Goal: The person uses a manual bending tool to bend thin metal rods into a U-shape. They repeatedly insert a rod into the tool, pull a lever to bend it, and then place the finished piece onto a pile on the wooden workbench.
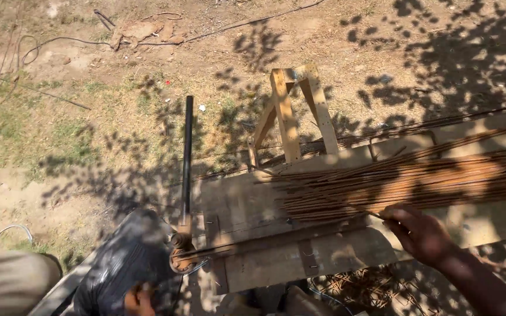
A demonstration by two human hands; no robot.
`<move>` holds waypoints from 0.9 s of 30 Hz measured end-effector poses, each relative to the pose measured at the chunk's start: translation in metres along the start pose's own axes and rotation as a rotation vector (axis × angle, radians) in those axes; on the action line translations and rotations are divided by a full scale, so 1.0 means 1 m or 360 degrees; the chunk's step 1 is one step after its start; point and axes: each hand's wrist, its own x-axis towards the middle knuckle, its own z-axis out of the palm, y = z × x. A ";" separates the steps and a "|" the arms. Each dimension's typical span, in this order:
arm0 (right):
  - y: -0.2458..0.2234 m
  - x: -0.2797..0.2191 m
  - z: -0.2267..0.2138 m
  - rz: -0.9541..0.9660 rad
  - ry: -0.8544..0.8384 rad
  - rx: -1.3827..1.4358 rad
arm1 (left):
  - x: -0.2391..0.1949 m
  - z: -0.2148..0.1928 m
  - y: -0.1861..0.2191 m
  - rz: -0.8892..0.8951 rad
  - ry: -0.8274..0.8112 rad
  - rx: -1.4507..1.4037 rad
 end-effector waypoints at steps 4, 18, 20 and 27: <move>-0.028 -0.017 0.110 -0.0257 -0.0297 0.0159 | -0.060 0.036 0.151 -0.0096 -0.0169 0.0184; -0.100 0.073 0.208 -0.0750 -0.0347 -0.0467 | -0.045 0.047 0.103 0.0357 -0.0629 -0.0168; -0.114 0.075 0.224 -0.0884 -0.0247 -0.0588 | -0.031 0.046 0.098 0.0093 -0.0645 -0.0071; -0.149 0.077 0.255 -0.0608 0.0008 -0.0862 | -0.005 0.030 0.133 -0.0091 -0.0839 0.0423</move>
